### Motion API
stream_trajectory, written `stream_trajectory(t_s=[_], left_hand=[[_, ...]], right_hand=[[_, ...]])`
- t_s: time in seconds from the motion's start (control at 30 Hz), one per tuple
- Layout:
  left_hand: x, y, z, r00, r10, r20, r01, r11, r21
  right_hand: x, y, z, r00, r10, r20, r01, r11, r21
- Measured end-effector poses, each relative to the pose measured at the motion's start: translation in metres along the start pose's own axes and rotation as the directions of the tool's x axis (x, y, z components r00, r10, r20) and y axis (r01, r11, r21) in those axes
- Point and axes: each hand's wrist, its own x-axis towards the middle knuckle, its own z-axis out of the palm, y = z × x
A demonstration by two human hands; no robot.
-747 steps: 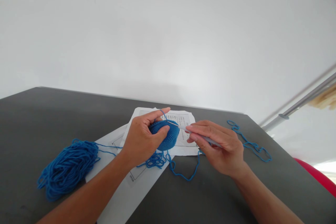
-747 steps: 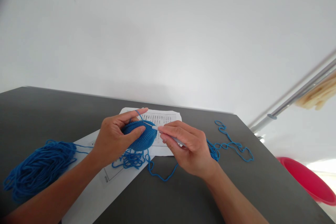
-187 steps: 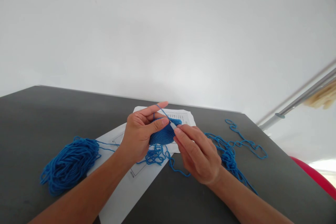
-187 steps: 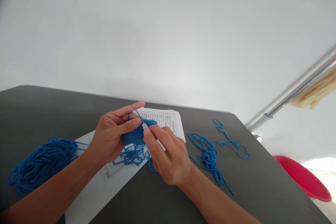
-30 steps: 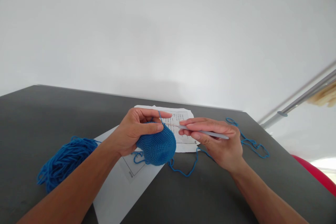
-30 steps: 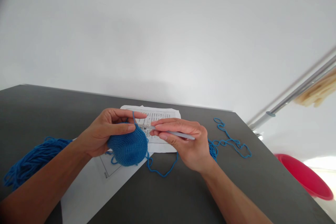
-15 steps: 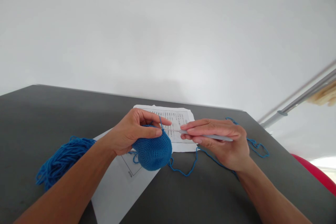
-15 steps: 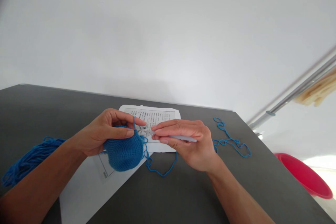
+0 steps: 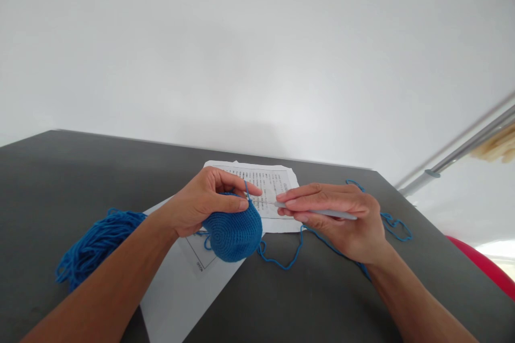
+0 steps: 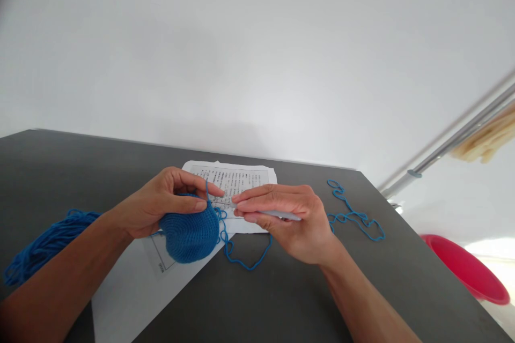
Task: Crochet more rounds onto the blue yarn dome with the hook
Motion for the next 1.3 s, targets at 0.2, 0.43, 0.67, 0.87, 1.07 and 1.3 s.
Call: stream_trajectory(t_s=[0.2, 0.43, 0.67, 0.87, 1.07, 1.3], left_hand=[[0.000, 0.000, 0.000, 1.000, -0.008, 0.009, 0.008, 1.000, -0.003], [-0.002, 0.002, 0.001, 1.000, -0.026, 0.006, 0.026, 1.000, 0.010], [-0.005, 0.005, 0.005, 0.999, 0.034, -0.033, -0.037, 0.996, -0.083], [0.000, 0.000, 0.016, 0.981, 0.106, -0.160, -0.127, 0.984, -0.122], [0.004, -0.011, 0.031, 0.948, 0.188, -0.256, -0.206, 0.978, -0.044], [0.001, -0.009, 0.038, 0.953, 0.152, -0.263, -0.205, 0.960, -0.189]], right_hand=[[0.001, -0.001, -0.001, 1.000, 0.020, -0.007, -0.020, 0.999, 0.034], [-0.002, 0.000, 0.000, 0.986, 0.160, -0.042, -0.150, 0.972, 0.180], [-0.001, 0.008, 0.019, 0.856, 0.509, -0.091, -0.343, 0.691, 0.637], [0.003, 0.013, 0.042, 0.771, 0.620, -0.145, -0.319, 0.574, 0.754], [-0.003, 0.014, 0.050, 0.814, 0.520, -0.258, -0.290, 0.749, 0.596], [-0.001, 0.014, 0.051, 0.776, 0.538, -0.331, -0.234, 0.731, 0.641]])
